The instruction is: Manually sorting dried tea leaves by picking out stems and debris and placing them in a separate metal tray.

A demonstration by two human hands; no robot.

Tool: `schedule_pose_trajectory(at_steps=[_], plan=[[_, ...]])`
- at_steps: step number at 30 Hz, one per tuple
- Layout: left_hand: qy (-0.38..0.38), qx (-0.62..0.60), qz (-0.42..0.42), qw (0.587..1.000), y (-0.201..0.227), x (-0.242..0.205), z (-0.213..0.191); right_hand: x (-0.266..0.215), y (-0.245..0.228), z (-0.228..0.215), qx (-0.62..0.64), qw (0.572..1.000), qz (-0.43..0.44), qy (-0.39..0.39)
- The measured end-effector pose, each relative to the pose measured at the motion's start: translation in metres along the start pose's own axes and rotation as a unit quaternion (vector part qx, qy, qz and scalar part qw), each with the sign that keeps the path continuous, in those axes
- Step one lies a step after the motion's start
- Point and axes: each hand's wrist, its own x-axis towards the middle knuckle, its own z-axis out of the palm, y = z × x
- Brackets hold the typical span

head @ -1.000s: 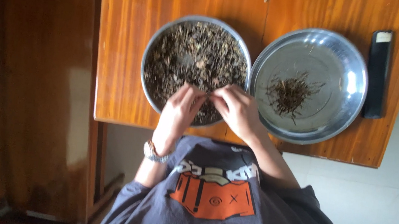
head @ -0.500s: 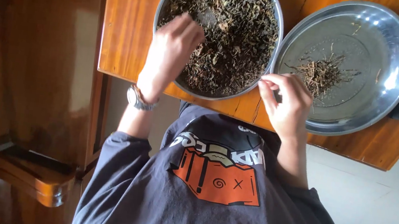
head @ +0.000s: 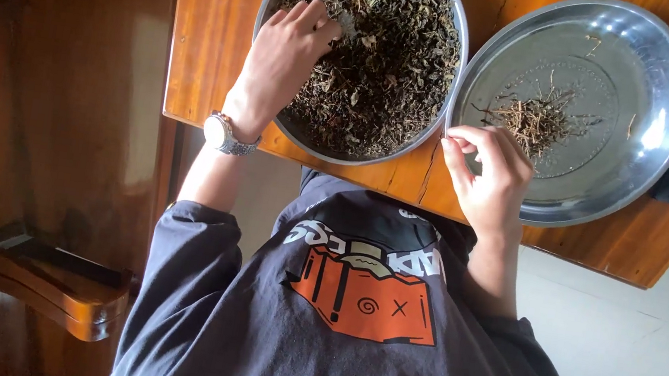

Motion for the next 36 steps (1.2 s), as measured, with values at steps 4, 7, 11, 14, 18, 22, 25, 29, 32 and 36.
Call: schedule_pose_trajectory(at_steps=[4, 7, 11, 14, 18, 22, 25, 29, 32, 36], plan=[[0.011, -0.002, 0.016, 1.000, -0.004, 0.000, -0.001, 0.002, -0.002, 0.002, -0.008, 1.000, -0.006, 0.002], [0.017, -0.010, 0.027, 0.999, -0.007, 0.000, -0.003, 0.006, -0.008, 0.001, -0.008, 1.000, -0.006, -0.002], [0.038, -0.014, 0.025, 0.999, -0.011, -0.003, -0.003, 0.008, -0.012, 0.003, -0.015, 1.000, -0.007, -0.009], [0.068, -0.035, -0.002, 0.997, -0.002, -0.007, -0.021, 0.013, -0.017, 0.007, -0.021, 1.000, -0.013, -0.011], [0.101, -0.078, -0.029, 0.991, 0.011, -0.022, -0.022, 0.026, -0.027, 0.017, -0.017, 0.999, -0.027, -0.033], [0.160, -0.187, -0.010, 0.969, 0.044, -0.043, -0.018, 0.036, -0.035, 0.044, -0.001, 0.997, -0.019, -0.069], [0.167, -0.210, -0.010, 0.963, 0.065, -0.061, -0.005, 0.046, -0.049, 0.059, -0.006, 0.994, -0.010, -0.107], [0.176, -0.259, -0.047, 0.949, 0.077, -0.073, -0.009, 0.045, -0.054, 0.073, -0.027, 0.985, -0.001, -0.168], [0.182, -0.261, -0.059, 0.946, 0.078, -0.080, -0.003, 0.047, -0.055, 0.073, -0.032, 0.985, -0.015, -0.172], [0.153, -0.218, -0.071, 0.961, 0.056, -0.082, -0.010, 0.031, -0.032, 0.065, -0.030, 0.988, -0.008, -0.153]])
